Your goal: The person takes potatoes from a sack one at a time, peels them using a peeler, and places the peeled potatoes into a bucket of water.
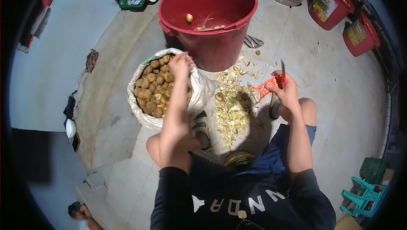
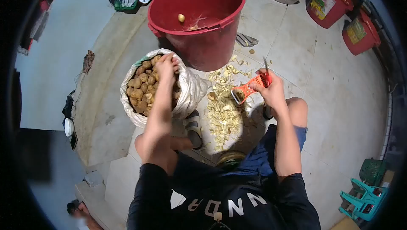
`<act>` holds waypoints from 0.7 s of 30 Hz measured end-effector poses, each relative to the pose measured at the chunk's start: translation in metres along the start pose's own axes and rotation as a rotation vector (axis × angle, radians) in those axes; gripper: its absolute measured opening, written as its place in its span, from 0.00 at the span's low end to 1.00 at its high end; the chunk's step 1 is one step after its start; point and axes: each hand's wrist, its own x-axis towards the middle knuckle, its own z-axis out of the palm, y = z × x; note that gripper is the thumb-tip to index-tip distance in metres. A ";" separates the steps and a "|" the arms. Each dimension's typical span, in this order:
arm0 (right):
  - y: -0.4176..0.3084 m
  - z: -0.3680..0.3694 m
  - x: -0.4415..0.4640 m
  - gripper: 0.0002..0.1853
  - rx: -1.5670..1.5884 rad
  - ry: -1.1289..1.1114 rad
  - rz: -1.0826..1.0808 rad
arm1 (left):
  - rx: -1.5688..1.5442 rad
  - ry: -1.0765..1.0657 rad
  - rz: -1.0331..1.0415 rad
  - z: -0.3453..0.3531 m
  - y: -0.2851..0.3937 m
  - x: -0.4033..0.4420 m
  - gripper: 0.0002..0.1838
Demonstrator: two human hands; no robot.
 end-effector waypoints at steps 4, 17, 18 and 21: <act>-0.002 0.003 -0.001 0.23 -0.161 -0.095 -0.019 | 0.896 0.326 0.283 -0.118 -0.061 0.070 0.14; -0.011 0.029 0.028 0.24 -0.438 -0.239 0.083 | 1.686 0.126 0.180 -0.145 -0.029 0.149 0.41; -0.012 0.029 0.028 0.24 -0.444 -0.242 0.099 | 1.608 0.081 0.154 -0.147 -0.021 0.147 0.41; -0.009 0.028 0.029 0.23 -0.435 -0.239 0.116 | 1.582 0.012 0.183 -0.183 -0.032 0.168 0.41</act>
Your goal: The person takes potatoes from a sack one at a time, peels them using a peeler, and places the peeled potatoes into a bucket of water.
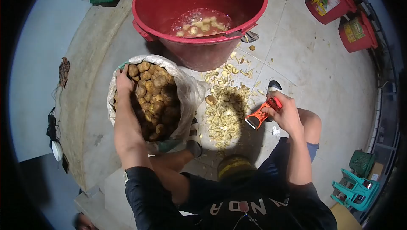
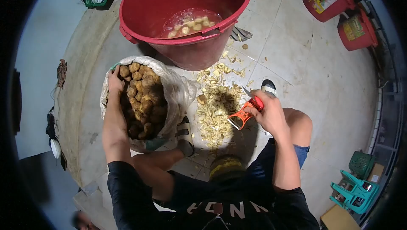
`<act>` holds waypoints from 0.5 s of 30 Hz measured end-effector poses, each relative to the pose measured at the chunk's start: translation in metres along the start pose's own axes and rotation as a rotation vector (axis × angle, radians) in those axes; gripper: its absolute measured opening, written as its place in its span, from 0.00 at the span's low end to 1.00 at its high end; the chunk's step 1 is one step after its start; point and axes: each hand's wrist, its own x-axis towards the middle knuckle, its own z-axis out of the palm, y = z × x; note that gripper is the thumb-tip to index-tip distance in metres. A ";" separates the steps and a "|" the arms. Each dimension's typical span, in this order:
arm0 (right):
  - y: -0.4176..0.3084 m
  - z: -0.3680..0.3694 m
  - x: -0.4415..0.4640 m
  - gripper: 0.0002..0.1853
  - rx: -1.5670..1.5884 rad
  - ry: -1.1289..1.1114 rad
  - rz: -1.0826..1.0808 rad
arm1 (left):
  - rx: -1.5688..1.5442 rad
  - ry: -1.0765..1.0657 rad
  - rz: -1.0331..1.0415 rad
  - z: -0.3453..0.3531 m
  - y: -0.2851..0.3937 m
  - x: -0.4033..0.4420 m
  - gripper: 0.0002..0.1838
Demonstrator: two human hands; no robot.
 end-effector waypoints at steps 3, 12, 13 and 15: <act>0.000 -0.002 -0.001 0.22 -0.006 -0.007 0.004 | 0.075 0.075 0.078 0.006 -0.009 0.001 0.42; 0.003 0.001 -0.006 0.24 -0.025 0.005 -0.052 | 0.090 -0.073 -0.057 0.006 -0.014 0.020 0.29; 0.002 0.001 -0.005 0.24 -0.025 0.006 -0.055 | 0.070 -0.076 -0.045 0.001 -0.013 0.019 0.27; -0.003 0.002 -0.005 0.24 -0.035 -0.018 -0.065 | 0.053 -0.081 -0.035 -0.003 -0.019 0.019 0.24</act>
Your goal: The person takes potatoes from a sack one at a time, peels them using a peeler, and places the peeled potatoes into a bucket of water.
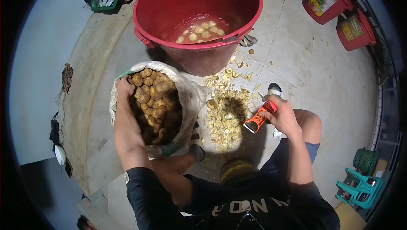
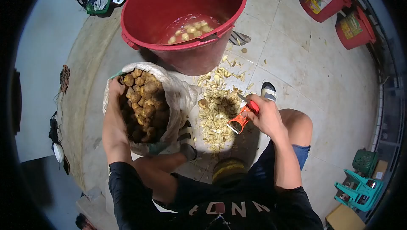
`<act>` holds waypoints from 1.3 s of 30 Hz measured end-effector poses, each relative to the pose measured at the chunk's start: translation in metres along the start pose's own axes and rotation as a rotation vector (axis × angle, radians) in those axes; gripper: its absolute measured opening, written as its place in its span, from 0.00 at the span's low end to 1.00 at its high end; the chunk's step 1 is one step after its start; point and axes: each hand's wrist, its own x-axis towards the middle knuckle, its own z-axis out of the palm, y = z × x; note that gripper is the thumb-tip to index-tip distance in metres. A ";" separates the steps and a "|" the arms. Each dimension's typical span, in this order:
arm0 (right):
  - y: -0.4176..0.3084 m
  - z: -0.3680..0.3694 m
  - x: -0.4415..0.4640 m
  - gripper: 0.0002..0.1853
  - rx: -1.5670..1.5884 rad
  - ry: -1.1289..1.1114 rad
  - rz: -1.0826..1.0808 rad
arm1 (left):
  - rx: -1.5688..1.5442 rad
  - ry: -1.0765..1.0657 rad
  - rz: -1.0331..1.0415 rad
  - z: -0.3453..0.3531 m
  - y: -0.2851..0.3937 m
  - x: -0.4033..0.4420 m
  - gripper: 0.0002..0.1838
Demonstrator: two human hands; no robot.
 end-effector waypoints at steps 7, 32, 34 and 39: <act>-0.007 0.003 -0.002 0.22 0.006 -0.018 0.022 | -1.540 -0.033 -0.050 -0.038 0.032 -0.071 0.23; -0.018 0.049 -0.041 0.22 0.879 0.093 -0.196 | -1.858 -0.295 -0.044 -0.032 0.241 -0.370 0.14; -0.025 0.048 -0.042 0.23 0.665 0.147 -0.231 | -1.592 -0.188 0.029 -0.037 0.235 -0.379 0.10; -0.004 0.038 -0.021 0.25 0.804 0.188 -0.092 | -1.539 -0.002 0.149 -0.049 0.233 -0.388 0.11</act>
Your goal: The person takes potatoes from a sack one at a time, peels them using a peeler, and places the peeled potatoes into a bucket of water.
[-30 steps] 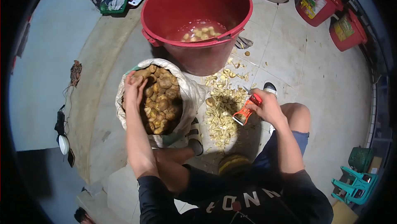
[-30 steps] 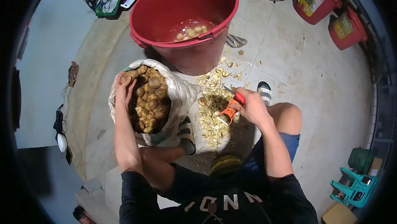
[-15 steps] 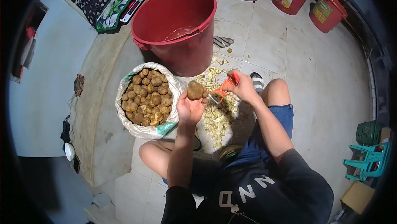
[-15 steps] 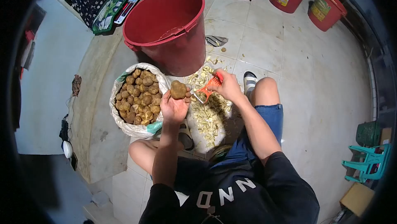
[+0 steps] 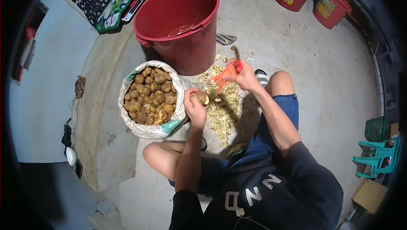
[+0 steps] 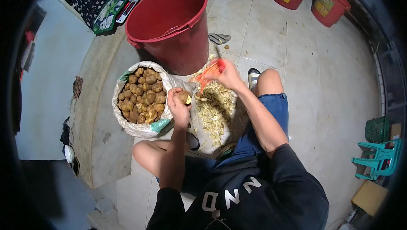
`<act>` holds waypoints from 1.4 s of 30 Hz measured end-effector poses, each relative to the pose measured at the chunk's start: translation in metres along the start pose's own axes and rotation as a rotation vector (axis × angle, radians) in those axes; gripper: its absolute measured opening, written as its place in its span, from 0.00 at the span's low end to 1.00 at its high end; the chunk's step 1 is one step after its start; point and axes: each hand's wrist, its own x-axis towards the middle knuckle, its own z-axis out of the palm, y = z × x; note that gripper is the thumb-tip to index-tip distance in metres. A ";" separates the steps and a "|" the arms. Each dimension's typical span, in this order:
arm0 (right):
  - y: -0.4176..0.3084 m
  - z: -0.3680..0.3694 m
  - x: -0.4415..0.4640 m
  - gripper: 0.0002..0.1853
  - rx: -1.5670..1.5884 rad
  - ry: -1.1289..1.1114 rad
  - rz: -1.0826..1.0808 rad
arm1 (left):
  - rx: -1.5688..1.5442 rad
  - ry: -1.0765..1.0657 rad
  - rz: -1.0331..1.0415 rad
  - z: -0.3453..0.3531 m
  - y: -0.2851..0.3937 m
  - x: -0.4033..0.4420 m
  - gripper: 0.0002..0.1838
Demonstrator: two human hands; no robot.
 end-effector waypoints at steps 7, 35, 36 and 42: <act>-0.009 -0.007 0.000 0.21 0.012 -0.041 -0.009 | -0.179 -0.021 0.171 -0.005 -0.026 0.007 0.12; -0.027 0.021 -0.018 0.22 0.028 -0.137 -0.090 | -0.697 -0.066 -0.183 0.005 -0.053 0.019 0.11; -0.034 0.026 -0.025 0.20 -0.166 -0.196 -0.253 | -0.671 -0.038 -0.182 0.005 -0.050 0.016 0.11; -0.013 0.020 -0.016 0.23 0.051 -0.130 -0.143 | -0.901 -0.261 -0.223 0.000 -0.031 0.009 0.12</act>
